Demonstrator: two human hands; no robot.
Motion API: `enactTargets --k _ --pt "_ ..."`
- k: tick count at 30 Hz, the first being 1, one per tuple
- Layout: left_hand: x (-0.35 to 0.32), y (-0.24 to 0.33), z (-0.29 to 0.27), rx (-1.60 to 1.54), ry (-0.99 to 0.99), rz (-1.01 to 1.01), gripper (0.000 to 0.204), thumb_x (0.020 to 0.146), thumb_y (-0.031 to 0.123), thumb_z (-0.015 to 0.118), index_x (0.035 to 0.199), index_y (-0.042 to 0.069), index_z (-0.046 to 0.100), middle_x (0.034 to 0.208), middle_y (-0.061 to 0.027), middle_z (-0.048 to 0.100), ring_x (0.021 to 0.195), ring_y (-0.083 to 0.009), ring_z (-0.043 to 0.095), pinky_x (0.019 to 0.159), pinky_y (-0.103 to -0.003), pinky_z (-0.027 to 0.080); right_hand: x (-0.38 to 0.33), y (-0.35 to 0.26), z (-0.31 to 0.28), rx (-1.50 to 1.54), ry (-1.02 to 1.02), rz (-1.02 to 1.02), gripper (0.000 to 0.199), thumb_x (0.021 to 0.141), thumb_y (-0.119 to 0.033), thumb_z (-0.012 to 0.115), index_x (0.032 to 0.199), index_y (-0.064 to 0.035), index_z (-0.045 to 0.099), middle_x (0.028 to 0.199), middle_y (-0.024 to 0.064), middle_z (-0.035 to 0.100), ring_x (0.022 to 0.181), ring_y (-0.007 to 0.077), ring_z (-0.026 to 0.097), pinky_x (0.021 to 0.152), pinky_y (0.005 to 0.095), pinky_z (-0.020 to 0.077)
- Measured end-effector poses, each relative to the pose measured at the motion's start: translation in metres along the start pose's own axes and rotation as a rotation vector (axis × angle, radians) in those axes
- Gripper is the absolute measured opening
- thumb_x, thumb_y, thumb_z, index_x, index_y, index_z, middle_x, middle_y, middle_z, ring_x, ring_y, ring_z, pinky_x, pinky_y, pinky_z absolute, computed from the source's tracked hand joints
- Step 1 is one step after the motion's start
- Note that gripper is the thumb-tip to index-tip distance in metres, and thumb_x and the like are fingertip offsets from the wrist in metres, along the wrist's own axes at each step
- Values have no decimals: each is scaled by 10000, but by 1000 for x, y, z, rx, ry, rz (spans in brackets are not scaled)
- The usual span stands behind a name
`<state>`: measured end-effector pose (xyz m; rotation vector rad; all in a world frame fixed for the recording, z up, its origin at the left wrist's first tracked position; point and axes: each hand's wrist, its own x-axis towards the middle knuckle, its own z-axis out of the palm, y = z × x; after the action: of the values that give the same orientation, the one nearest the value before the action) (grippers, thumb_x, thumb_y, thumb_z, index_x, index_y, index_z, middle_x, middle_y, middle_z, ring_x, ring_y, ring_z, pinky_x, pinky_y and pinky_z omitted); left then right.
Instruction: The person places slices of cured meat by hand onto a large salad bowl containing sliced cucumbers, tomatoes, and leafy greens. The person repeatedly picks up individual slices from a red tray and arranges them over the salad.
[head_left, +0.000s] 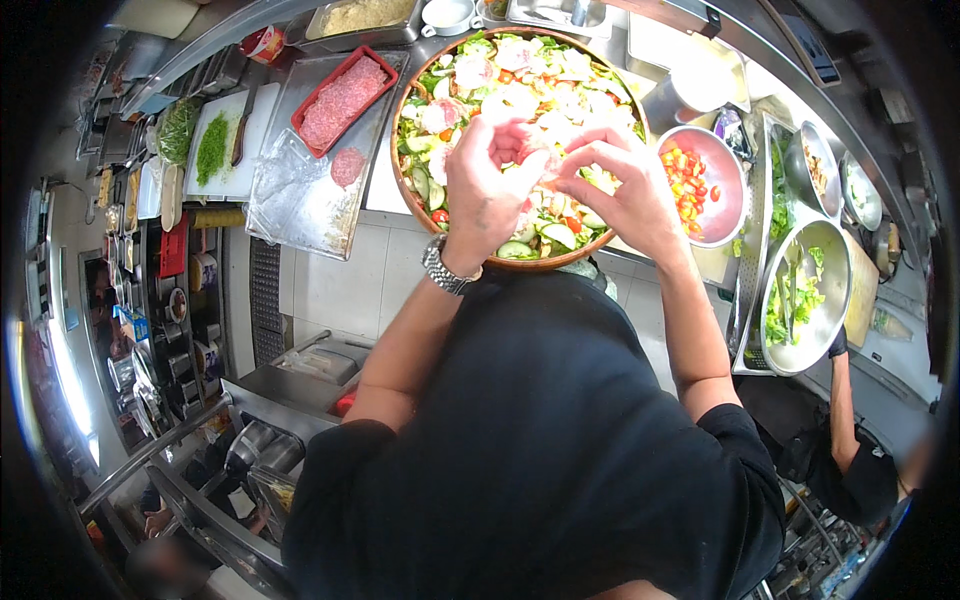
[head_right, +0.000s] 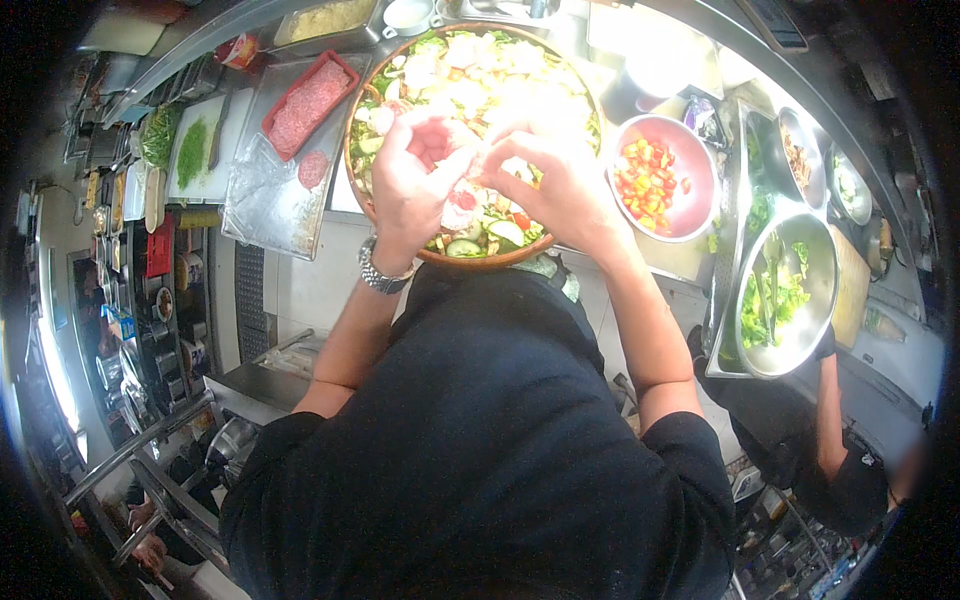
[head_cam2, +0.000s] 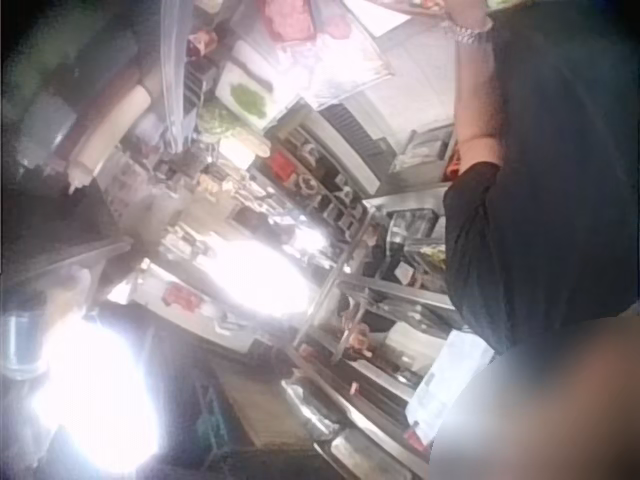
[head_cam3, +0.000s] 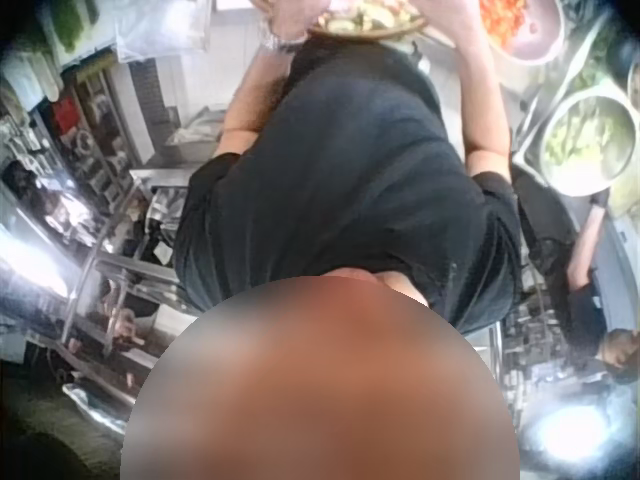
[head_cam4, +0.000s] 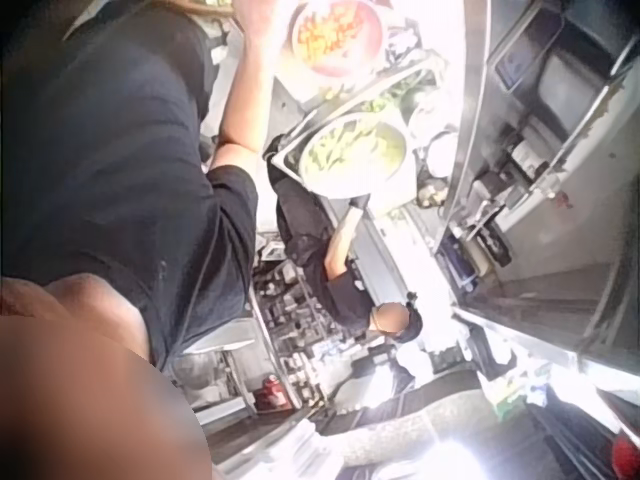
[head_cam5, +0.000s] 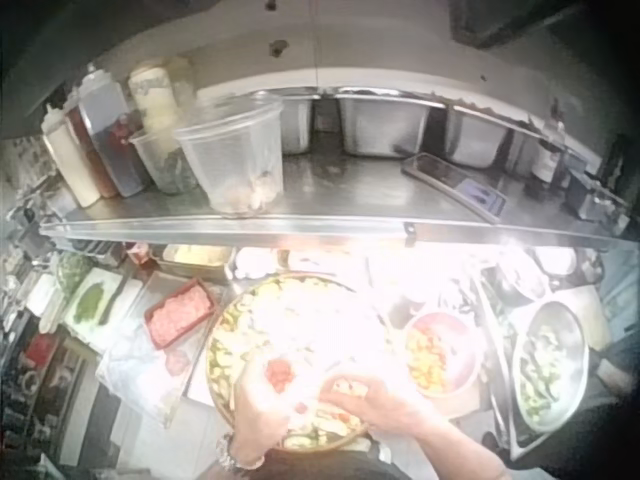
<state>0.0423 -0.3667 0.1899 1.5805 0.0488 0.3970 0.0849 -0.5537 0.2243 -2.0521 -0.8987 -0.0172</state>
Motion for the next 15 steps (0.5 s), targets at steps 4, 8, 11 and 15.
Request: enactTargets --k 4,8,11,15 --pt "4 25 5 289 -142 108 326 870 34 760 1184 -9 682 979 -112 747 846 -151 720 793 -287 588 1 4 -6 -142 153 -88 133 836 -104 823 916 -68 724 1103 87 725 1061 258 684 913 379 525" --pt "8 37 10 272 -242 -57 308 917 53 719 1214 -12 674 988 -120 760 881 -171 746 817 -296 593 -5 11 -8 88 188 -48 129 867 -91 806 951 -37 723 998 84 753 956 229 717 872 344 545" --pt "10 36 14 79 -230 -14 347 912 61 747 1236 -25 656 976 -115 757 866 -159 730 797 -289 591 -16 15 -4 153 231 152 88 905 -58 779 948 -14 716 1031 86 751 966 171 710 864 303 541" --pt "4 30 15 83 -329 -86 406 891 19 770 1267 -25 624 994 -89 733 898 -135 702 802 -277 590 -25 27 4 373 293 275 143 909 -128 797 995 -33 735 982 72 781 902 119 714 802 288 557"
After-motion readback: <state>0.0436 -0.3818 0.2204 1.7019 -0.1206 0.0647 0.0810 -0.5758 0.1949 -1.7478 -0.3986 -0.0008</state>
